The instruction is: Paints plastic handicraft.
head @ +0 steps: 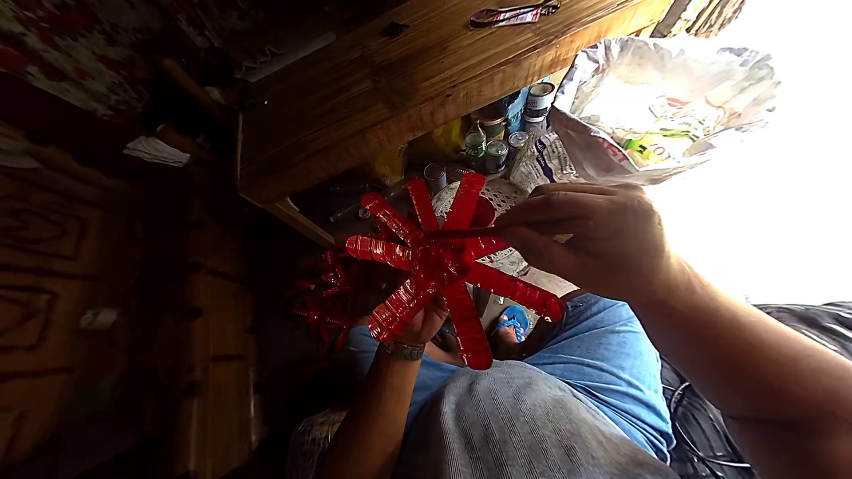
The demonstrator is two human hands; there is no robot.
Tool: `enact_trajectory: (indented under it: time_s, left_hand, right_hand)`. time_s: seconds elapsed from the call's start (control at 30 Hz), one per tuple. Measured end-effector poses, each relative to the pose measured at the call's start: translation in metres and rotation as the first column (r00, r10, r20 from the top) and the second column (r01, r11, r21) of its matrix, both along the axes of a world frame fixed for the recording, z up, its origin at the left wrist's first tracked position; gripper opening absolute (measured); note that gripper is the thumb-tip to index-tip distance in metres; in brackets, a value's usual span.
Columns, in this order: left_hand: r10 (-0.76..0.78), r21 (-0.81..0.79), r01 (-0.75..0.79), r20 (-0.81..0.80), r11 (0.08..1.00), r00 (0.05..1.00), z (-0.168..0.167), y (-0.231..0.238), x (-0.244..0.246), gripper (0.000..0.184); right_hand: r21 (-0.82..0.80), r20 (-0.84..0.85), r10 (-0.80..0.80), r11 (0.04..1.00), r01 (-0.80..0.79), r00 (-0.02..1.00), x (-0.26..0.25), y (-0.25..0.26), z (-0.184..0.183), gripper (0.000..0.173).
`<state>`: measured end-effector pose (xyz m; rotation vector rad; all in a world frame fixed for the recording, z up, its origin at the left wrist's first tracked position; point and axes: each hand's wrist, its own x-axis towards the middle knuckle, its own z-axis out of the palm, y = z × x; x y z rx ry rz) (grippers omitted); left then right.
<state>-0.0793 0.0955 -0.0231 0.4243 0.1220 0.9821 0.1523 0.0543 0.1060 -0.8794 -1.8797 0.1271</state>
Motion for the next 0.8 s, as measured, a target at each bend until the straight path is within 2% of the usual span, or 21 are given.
enact_trajectory:
  time_s: [0.07,0.13,0.27,0.53,0.67,0.73,0.8]
  left_hand:
    - [0.047,-0.044,-0.051,-0.089,0.998,0.995,0.007,-0.001,0.002,0.022]
    - [0.043,-0.039,-0.047,-0.105,0.998,0.994,0.011,-0.002,0.003,0.020]
    - [0.084,-0.078,-0.102,-0.208,0.992,0.975,0.013,-0.004,0.004,0.020]
    - [0.084,-0.022,-0.091,-0.224,0.996,0.971,0.012,-0.002,0.004,0.021]
    - [0.021,0.063,-0.014,-0.100,0.998,0.995,-0.015,0.012,0.000,0.019]
    - [0.036,0.030,-0.032,-0.122,0.999,0.992,-0.020,0.014,0.000,0.024]
    - [0.078,0.101,-0.062,-0.163,0.993,0.983,-0.040,0.019,-0.007,0.023]
  right_hand:
    - [-0.010,0.015,0.036,0.999,-0.036,0.999,-0.001,-0.001,-0.001,0.015]
    - [-0.032,0.035,0.074,0.997,-0.072,0.997,-0.003,0.001,-0.004,0.014]
    - [-0.058,0.021,0.054,0.997,-0.053,0.998,-0.002,0.007,-0.009,0.014]
    - [-0.006,0.015,-0.009,1.000,0.010,1.000,0.006,-0.002,-0.007,0.015]
    - [-0.013,0.047,-0.006,1.000,0.007,0.999,0.010,-0.001,-0.001,0.012]
    - [-0.006,0.059,-0.017,1.000,0.017,0.998,0.010,-0.002,0.001,0.013]
    - [0.007,0.069,0.002,1.000,-0.002,0.998,0.008,-0.003,-0.003,0.014]
